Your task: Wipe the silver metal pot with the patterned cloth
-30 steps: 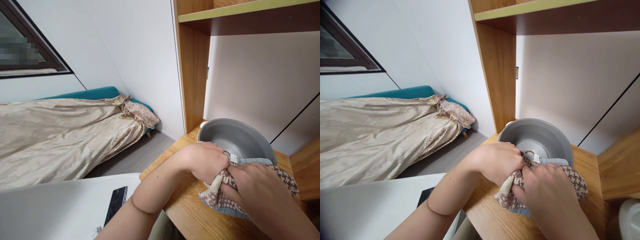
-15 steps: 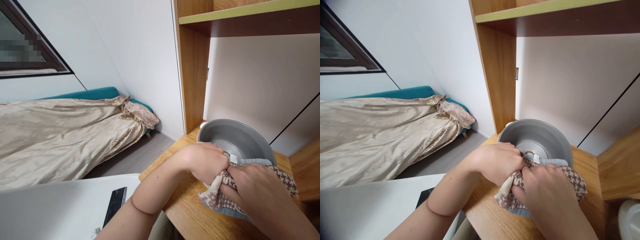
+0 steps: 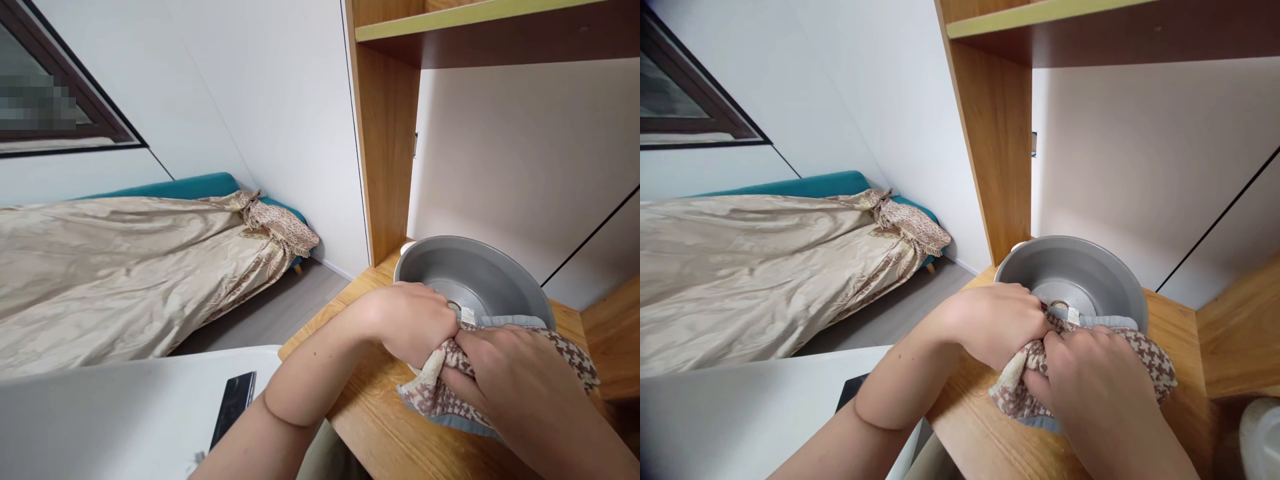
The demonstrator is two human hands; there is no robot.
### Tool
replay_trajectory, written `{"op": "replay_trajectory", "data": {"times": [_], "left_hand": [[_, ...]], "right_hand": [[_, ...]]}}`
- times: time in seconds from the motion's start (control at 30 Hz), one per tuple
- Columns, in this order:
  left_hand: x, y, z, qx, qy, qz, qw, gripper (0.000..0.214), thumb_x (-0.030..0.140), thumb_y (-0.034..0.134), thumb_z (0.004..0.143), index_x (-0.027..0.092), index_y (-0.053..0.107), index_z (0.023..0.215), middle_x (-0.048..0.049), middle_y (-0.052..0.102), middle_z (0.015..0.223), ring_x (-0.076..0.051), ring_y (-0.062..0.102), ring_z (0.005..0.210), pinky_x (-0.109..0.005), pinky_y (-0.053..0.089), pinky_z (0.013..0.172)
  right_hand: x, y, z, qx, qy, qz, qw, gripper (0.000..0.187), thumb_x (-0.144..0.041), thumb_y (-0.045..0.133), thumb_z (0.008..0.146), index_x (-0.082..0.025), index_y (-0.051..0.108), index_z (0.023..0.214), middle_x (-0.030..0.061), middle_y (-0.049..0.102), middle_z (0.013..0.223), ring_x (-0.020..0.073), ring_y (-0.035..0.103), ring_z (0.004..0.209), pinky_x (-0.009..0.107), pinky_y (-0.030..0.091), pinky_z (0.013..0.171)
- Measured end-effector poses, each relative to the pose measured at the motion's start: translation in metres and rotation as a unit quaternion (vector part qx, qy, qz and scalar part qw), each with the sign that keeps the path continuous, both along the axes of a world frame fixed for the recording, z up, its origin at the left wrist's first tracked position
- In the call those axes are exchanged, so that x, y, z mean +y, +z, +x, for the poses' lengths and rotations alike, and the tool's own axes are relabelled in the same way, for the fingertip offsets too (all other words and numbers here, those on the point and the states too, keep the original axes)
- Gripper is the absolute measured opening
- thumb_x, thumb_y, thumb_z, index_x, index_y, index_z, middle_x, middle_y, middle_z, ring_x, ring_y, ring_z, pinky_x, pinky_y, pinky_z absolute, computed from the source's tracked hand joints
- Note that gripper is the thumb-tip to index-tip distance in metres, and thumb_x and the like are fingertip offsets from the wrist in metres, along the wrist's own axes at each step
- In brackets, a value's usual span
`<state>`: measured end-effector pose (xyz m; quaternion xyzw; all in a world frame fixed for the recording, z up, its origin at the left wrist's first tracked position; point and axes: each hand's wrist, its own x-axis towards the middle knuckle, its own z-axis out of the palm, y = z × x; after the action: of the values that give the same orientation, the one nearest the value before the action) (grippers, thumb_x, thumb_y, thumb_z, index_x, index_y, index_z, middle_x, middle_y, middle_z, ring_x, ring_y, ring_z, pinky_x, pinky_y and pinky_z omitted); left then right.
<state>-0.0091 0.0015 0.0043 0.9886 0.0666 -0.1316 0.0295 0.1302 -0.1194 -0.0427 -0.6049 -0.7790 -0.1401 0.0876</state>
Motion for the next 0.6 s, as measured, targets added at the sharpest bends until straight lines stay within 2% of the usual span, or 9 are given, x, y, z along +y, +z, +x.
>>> {"op": "replay_trajectory", "data": {"times": [0.17,0.3,0.47,0.6], "left_hand": [[0.0005,-0.0016,-0.0005,-0.002,-0.006,0.001,1.0,0.023,0.036,0.067,0.084,0.02,0.066,0.068,-0.005,0.074,0.073,-0.017,0.059,0.056,-0.032,0.034,0.049],[0.0015,-0.0024,-0.0005,-0.004,-0.002,-0.01,1.0,0.022,0.036,0.067,0.084,0.02,0.068,0.07,-0.0048,0.073,0.072,-0.017,0.06,0.056,-0.031,0.032,0.047],[0.0042,-0.0026,0.0001,-0.006,-0.013,-0.022,1.0,0.022,0.037,0.068,0.083,0.02,0.066,0.068,-0.0034,0.071,0.068,-0.016,0.057,0.054,-0.031,0.031,0.045],[0.0045,-0.0034,0.0,-0.008,-0.005,-0.024,1.0,0.023,0.036,0.068,0.082,0.02,0.064,0.066,-0.0026,0.07,0.067,-0.016,0.055,0.052,-0.031,0.032,0.046]], "right_hand": [[-0.0008,0.0009,0.0022,0.001,0.008,-0.039,0.999,0.027,-0.034,0.054,0.097,-0.028,0.062,0.072,0.0017,0.065,0.064,0.0255,0.062,0.058,0.038,0.027,0.059],[-0.0006,0.0,0.0044,0.009,0.006,-0.054,0.998,0.027,-0.032,0.054,0.094,-0.028,0.061,0.068,0.0016,0.064,0.06,0.0248,0.061,0.054,0.039,0.027,0.057],[0.0002,-0.0025,0.008,0.014,0.039,-0.037,0.998,0.027,-0.032,0.053,0.095,-0.028,0.06,0.069,0.0017,0.062,0.058,0.0233,0.059,0.05,0.039,0.027,0.053],[0.0005,-0.0029,0.0078,0.009,0.03,-0.023,0.999,0.026,-0.032,0.057,0.094,-0.028,0.058,0.068,0.0021,0.062,0.058,0.0216,0.057,0.049,0.039,0.027,0.053]]}}
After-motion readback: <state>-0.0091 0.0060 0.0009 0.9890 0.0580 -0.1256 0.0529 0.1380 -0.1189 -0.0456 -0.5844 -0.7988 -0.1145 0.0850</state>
